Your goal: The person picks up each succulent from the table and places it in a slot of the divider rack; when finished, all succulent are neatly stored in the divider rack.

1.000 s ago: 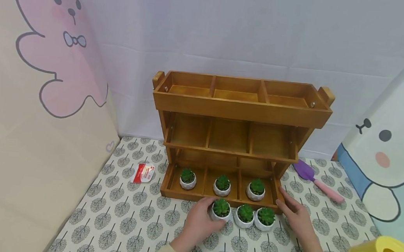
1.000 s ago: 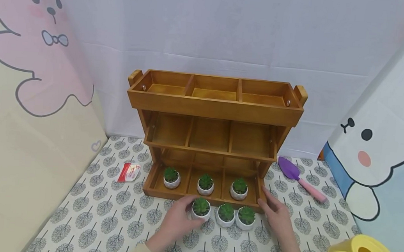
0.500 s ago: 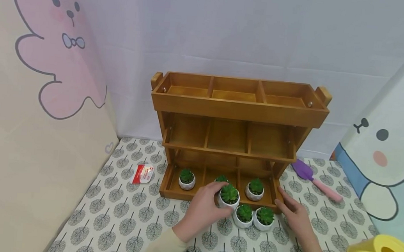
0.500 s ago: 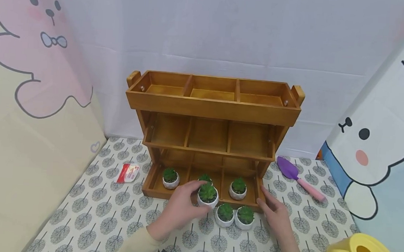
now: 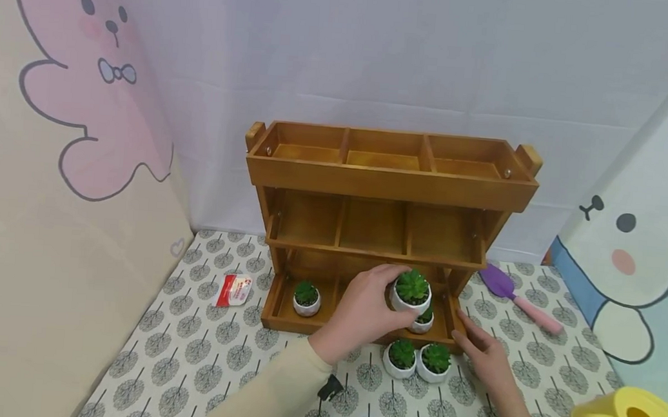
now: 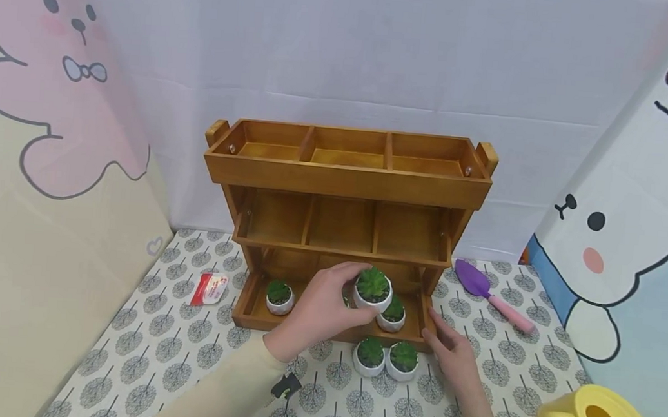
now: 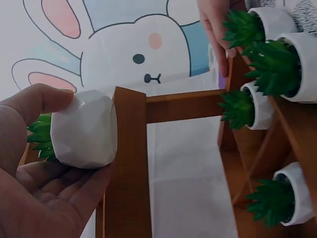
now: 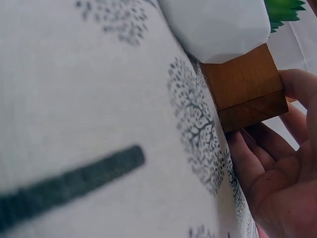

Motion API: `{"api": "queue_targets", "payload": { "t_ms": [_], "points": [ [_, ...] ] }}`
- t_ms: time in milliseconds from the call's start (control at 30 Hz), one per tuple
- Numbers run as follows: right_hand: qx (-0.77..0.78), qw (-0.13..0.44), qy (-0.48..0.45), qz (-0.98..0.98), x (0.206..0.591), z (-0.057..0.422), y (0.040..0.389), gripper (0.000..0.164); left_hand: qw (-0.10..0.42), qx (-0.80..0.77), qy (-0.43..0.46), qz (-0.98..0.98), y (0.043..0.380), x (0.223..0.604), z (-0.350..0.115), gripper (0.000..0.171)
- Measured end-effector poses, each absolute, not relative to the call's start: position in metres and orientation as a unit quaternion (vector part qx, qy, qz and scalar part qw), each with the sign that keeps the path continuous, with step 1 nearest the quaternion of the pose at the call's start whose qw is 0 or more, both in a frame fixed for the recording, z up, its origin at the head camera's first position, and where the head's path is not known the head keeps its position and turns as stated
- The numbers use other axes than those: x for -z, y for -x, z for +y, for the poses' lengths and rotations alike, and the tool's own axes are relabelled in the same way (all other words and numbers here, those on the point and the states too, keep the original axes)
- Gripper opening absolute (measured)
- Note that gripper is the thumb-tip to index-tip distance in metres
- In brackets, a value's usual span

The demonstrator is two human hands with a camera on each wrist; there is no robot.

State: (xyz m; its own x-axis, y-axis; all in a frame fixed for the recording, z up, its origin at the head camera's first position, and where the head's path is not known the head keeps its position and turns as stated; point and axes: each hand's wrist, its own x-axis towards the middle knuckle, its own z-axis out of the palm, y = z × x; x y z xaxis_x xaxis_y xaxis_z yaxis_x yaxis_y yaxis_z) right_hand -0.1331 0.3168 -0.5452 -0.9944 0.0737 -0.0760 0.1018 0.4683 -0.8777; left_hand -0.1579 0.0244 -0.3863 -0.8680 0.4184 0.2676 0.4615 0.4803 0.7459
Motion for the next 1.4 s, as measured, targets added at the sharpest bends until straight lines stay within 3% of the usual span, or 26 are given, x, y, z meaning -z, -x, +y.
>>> {"api": "queue_targets", "payload": {
  "t_ms": [633, 1067, 1400],
  "points": [
    [0.516, 0.019, -0.044, 0.855, 0.543, 0.316, 0.132, 0.065, 0.077, 0.437, 0.282, -0.851, 0.207, 0.350, 0.076, 0.059],
    [0.514, 0.028, -0.054, 0.856, 0.546, 0.317, 0.133, 0.066, 0.083, 0.357, 0.267, -0.891, 0.244, 0.350, 0.108, 0.061],
    [0.527, 0.031, -0.061, 0.847, 0.546, 0.316, 0.134, 0.066, 0.105, 0.301, 0.275, -0.907, 0.252, 0.351, 0.119, 0.049]
  ]
}}
